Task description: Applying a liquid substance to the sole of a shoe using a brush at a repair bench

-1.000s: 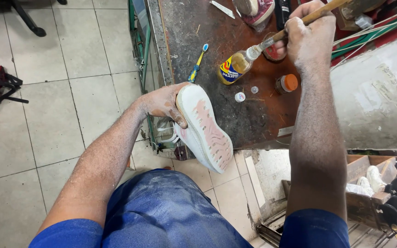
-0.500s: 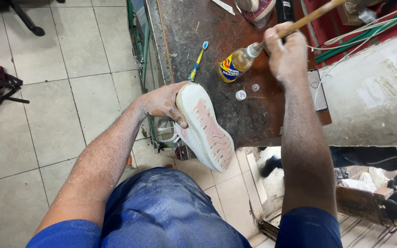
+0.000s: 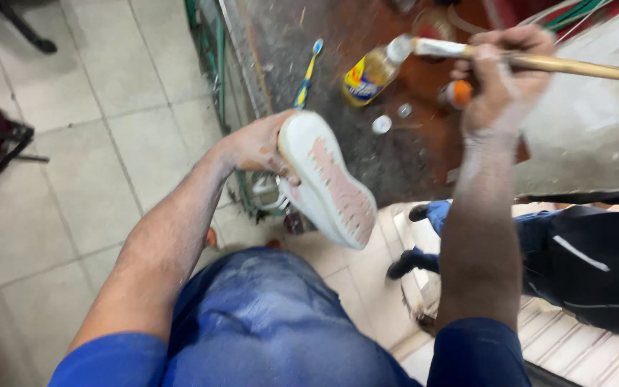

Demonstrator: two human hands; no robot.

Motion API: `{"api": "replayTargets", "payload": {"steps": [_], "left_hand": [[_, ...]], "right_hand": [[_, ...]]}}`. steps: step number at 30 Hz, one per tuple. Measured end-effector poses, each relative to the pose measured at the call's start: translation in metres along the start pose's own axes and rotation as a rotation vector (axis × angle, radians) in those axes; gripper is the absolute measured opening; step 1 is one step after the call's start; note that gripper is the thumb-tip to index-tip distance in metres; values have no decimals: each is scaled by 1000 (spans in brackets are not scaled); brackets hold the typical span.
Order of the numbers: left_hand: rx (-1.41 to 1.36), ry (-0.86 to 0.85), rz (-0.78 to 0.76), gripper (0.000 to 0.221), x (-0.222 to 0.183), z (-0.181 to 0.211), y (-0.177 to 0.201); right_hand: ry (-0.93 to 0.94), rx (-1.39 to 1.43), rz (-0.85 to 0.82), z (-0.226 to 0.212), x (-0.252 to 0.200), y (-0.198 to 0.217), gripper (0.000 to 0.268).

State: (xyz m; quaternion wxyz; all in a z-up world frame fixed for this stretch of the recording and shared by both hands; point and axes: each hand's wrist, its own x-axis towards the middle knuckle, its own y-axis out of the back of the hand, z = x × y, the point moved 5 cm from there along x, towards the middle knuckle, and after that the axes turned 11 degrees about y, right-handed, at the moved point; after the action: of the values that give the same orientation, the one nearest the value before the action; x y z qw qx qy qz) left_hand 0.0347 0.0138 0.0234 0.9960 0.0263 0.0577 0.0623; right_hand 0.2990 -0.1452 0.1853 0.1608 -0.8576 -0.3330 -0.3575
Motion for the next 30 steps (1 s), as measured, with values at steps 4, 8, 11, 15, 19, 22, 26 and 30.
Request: {"api": "replayTargets", "payload": {"steps": [4,8,11,15,19,22,26,30], "left_hand": [[-66,19,-6,106,-4,-8,-1],[-54,-11,-48,107,0,-13,-2],[-87,-91,-82,103,3,-9,-3],[-27,-137,-63,107,1,-11,-1],[-208,-148,-198,96,-2,-1,-7],[-43,-60,-114,100,-5,8,-1],[-76,-90,-90,96,-7,7,1],[98,-175,142,110,-37,34,13]], "right_hand": [[51,190,-389,-29,-54,-9,17],[58,116,-607,-46,-106,-51,14],[126,-8,-696,-50,-120,-61,11],[-164,241,-780,-39,-140,-44,11],[64,286,-688,-35,-127,-79,6],[220,203,-781,-48,-138,-76,6],[-236,-74,-771,-80,-145,-43,11],[-269,-171,-348,-119,-149,-41,13]]}}
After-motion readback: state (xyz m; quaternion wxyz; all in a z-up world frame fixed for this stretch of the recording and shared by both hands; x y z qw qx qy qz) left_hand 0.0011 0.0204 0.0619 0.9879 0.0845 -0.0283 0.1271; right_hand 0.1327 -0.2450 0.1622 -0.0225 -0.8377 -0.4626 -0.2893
